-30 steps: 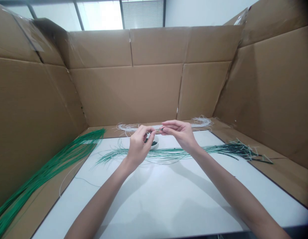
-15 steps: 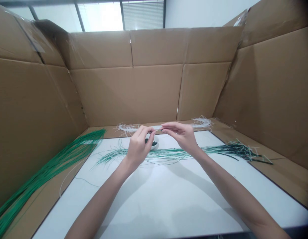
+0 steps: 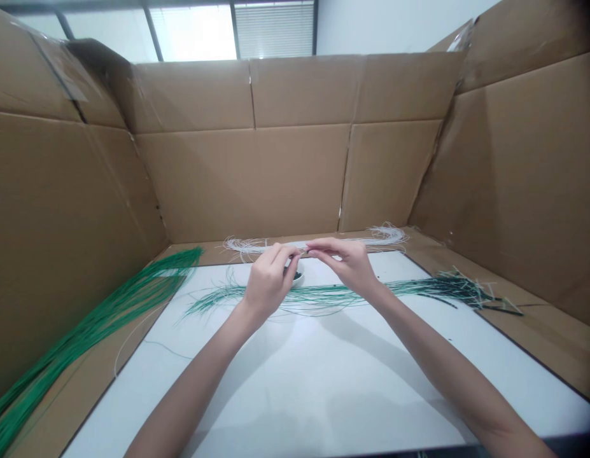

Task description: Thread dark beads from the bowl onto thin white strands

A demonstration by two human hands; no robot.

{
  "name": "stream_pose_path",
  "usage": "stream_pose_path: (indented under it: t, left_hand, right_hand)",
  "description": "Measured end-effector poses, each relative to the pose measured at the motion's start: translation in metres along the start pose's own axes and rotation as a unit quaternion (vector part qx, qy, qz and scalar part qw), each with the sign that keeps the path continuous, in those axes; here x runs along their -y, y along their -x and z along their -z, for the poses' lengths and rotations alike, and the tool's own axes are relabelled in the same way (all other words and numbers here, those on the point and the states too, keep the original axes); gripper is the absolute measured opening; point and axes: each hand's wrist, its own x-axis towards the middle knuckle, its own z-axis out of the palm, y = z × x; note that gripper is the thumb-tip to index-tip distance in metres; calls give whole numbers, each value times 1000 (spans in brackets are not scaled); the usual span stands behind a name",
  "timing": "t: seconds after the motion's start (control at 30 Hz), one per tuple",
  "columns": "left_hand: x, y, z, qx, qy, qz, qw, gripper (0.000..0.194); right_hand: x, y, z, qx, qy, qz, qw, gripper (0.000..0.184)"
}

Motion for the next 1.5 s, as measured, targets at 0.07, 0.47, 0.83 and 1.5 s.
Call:
stream_pose_path:
  t: [0.07, 0.47, 0.83, 1.5]
  left_hand:
    - [-1, 0, 0, -2, 16, 14, 1000, 8]
    - [-2, 0, 0, -33, 39, 28, 998, 6]
    - [-4, -1, -1, -29, 36, 20, 999, 7]
    - [-3, 1, -1, -12, 35, 28, 999, 7]
  right_hand:
    - [-1, -1, -1, 22, -44, -35, 998, 14]
    - [1, -5, -4, 75, -191, -147, 968, 18]
    - [-4, -2, -5, 50, -138, -103, 984, 18]
    - [-3, -2, -4, 50, -65, -62, 995, 14]
